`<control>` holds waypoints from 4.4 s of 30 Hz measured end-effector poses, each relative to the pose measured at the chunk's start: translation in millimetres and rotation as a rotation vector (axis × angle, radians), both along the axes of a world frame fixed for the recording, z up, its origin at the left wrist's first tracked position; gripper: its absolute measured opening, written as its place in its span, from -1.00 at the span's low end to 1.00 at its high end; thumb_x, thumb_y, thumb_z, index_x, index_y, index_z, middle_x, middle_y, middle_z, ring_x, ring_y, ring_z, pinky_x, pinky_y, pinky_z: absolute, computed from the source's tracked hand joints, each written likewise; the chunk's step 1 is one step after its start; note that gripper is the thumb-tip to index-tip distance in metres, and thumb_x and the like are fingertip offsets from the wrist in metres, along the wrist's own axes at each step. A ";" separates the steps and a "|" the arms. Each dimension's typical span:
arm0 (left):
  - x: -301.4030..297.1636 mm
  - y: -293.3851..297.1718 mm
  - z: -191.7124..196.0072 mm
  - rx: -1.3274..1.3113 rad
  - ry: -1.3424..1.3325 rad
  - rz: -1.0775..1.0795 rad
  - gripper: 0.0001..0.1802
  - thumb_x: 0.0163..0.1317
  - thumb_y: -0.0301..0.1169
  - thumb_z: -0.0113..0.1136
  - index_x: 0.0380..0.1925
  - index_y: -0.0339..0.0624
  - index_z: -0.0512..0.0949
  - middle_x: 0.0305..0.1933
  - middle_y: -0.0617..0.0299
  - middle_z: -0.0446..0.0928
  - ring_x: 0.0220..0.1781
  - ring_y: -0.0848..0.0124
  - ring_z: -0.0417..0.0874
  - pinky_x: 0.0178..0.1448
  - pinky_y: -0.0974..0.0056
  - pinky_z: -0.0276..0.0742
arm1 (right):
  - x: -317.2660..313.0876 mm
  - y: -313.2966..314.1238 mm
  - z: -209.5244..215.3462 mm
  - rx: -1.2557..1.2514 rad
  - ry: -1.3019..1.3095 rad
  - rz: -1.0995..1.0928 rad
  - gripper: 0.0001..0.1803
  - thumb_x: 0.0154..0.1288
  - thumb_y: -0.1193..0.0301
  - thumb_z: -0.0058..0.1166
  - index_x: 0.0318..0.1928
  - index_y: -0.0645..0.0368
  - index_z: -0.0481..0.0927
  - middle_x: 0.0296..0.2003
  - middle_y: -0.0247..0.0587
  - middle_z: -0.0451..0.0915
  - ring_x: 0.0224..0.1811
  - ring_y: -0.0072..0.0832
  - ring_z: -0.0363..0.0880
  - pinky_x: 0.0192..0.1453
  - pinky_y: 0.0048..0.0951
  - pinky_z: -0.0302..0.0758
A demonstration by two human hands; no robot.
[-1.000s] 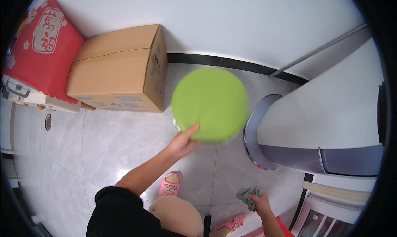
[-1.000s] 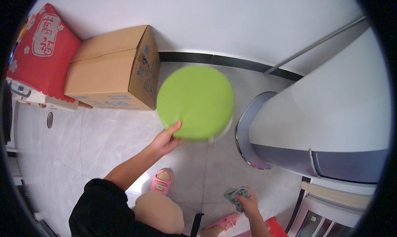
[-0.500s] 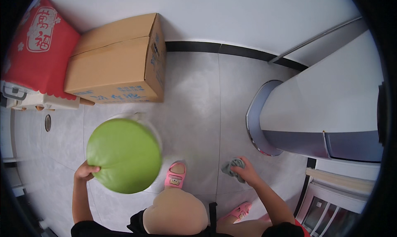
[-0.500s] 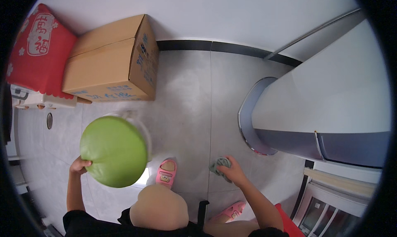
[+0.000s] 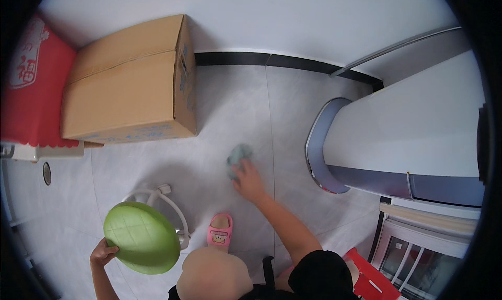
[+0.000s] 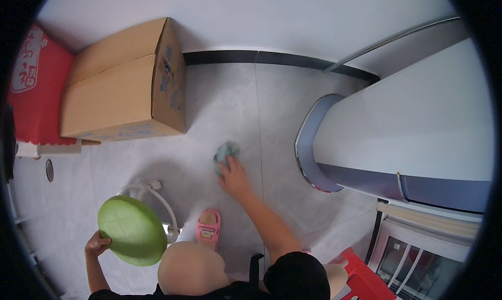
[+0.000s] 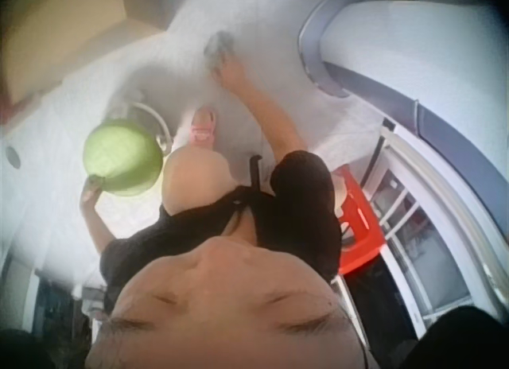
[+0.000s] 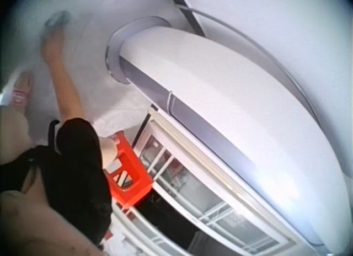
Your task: The person cleans the floor around a white appliance using a cloth. They move a green stool aside to access the area, wipe the floor and the appliance's base, then return the stool to its original position.
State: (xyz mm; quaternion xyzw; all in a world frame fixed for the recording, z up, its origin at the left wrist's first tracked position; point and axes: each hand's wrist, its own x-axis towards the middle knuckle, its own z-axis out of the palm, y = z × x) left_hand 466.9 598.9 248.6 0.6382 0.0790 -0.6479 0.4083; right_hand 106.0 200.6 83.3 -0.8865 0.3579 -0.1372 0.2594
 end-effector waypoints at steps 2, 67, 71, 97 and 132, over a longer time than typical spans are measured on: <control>11.5 -21.3 11.6 0.218 -0.157 -0.067 -0.33 -0.08 -0.60 0.20 0.11 -0.27 0.22 -0.02 0.07 0.43 -0.01 0.23 0.47 0.01 0.12 0.46 | 1.0 9.6 -14.6 -0.159 0.047 0.076 -0.59 -0.05 0.49 0.05 -0.07 0.11 0.44 0.03 -0.05 0.29 0.07 -0.03 0.26 0.07 -0.14 0.28; -184.0 -674.9 59.2 -1.000 -0.673 -1.171 -0.39 -0.36 -0.40 0.39 -0.14 -0.07 0.44 -0.10 0.00 0.40 0.10 0.07 0.32 0.06 0.12 0.36 | 13.9 -293.8 161.5 1.624 -0.847 -0.277 -0.50 0.05 0.47 0.12 0.04 0.19 0.30 -0.17 -0.27 0.45 -0.13 -0.50 0.45 -0.10 -0.49 0.43; -155.2 -676.9 37.8 -0.949 -0.717 -0.953 -0.63 -0.35 -0.53 0.27 -0.38 -0.22 0.49 -0.31 0.07 0.48 -0.18 0.20 0.48 -0.10 0.26 0.41 | -35.2 -356.1 206.7 0.915 -0.758 -0.600 -0.57 0.08 0.47 0.06 0.02 0.19 0.36 -0.20 -0.28 0.48 -0.17 -0.56 0.45 -0.12 -0.50 0.43; -102.6 -654.9 -36.5 -0.771 -0.225 -0.570 -0.67 0.14 -0.30 0.01 -0.11 -0.19 0.37 -0.49 0.27 0.41 -0.57 0.53 0.28 -0.49 0.37 0.26 | -180.0 -606.4 333.3 -0.446 -0.766 -1.613 -0.71 0.01 0.48 -0.09 -0.20 0.29 0.36 -0.35 -0.02 0.48 -0.26 -0.22 0.45 -0.13 -0.33 0.38; -56.2 -595.9 483.7 -0.451 -0.133 -0.443 -0.88 0.02 -0.39 0.20 -0.51 -0.19 0.50 -0.55 0.32 0.47 -0.53 0.52 0.46 -0.44 0.41 0.36 | -86.3 -509.8 771.0 -0.587 -0.938 -1.247 -0.87 0.15 0.45 0.00 -0.42 0.23 0.35 -0.61 -0.40 0.33 -0.56 -0.66 0.25 -0.45 -0.58 0.27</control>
